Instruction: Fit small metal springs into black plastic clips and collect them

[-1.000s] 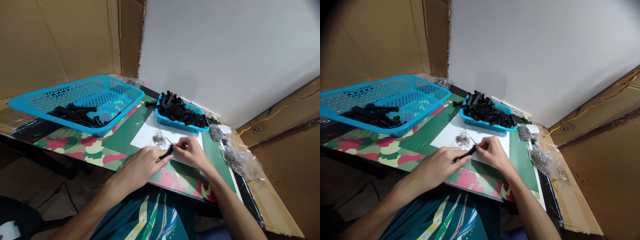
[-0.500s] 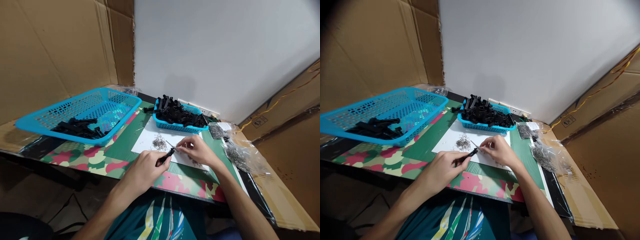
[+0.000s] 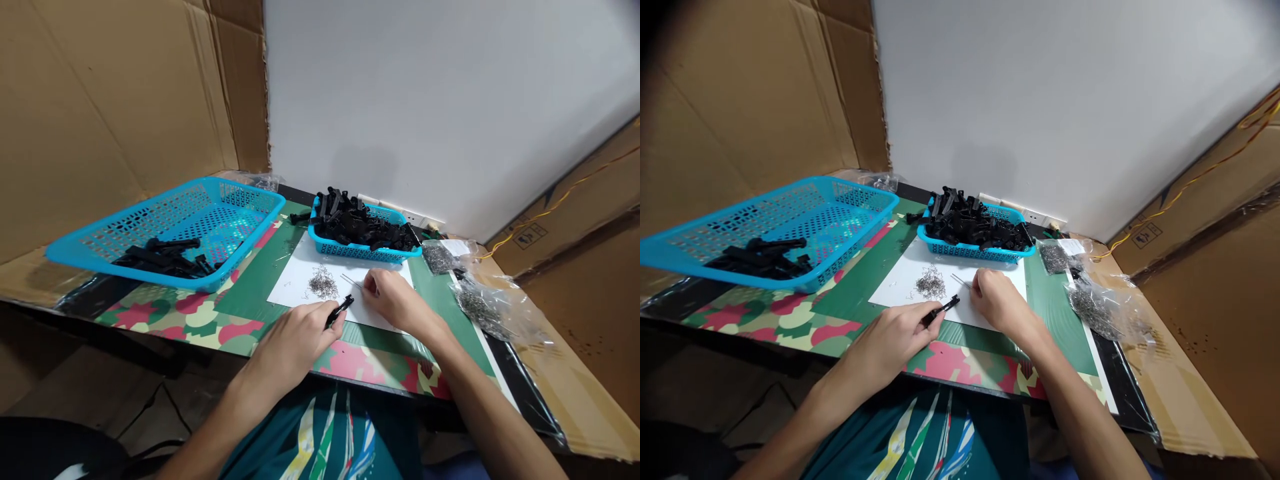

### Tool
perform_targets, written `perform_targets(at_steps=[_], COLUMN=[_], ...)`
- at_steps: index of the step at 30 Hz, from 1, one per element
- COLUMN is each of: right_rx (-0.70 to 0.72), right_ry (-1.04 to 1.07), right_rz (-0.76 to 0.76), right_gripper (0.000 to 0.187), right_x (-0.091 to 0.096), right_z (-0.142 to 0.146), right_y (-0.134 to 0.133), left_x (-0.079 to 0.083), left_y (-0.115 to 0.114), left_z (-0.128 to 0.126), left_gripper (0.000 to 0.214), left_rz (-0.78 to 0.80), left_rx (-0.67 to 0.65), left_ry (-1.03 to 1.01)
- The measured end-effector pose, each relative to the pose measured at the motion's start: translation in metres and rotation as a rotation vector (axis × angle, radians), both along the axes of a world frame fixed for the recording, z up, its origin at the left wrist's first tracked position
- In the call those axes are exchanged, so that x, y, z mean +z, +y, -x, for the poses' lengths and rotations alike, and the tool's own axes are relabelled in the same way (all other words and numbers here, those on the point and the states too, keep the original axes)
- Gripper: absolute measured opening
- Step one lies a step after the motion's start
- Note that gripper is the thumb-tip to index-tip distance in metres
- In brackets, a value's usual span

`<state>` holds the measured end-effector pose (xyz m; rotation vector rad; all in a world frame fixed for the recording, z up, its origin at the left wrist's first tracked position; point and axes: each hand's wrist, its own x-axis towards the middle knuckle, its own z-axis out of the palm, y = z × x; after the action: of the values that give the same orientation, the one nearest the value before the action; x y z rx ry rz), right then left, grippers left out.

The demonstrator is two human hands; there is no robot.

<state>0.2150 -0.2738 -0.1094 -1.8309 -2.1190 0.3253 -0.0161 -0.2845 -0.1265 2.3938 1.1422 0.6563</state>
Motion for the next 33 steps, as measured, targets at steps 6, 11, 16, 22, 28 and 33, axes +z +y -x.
perform_targets(at_steps=[6,11,16,22,28,33], right_rx=[0.034,0.027,0.045,0.038,0.018,0.010], right_ry=[0.412,0.778,0.779,0.692,0.649,0.640], right_rz=[-0.025,0.042,0.066,0.046,0.031,0.001], right_gripper=[0.028,0.015,0.016,0.011,0.007,0.008], right_x=[0.013,0.012,0.001,0.003,0.004,0.000], right_z=[-0.004,0.003,0.008,0.012,0.016,0.018], right_y=[-0.003,-0.001,0.002,-0.001,-0.005,-0.006], left_x=[-0.004,-0.004,-0.005,-0.005,-0.007,-0.004], left_y=[0.001,0.002,0.002,0.002,0.004,0.004], left_z=[0.000,0.000,0.001,0.001,0.002,0.001], left_gripper=[0.023,0.023,0.025,0.031,0.027,0.026], left_rz=[-0.062,-0.084,-0.096,-0.140,-0.141,-0.106], left_rx=[-0.042,-0.080,-0.094,-0.179,-0.183,-0.161], left_ry=[-0.001,-0.017,0.039,0.197,0.198,0.094])
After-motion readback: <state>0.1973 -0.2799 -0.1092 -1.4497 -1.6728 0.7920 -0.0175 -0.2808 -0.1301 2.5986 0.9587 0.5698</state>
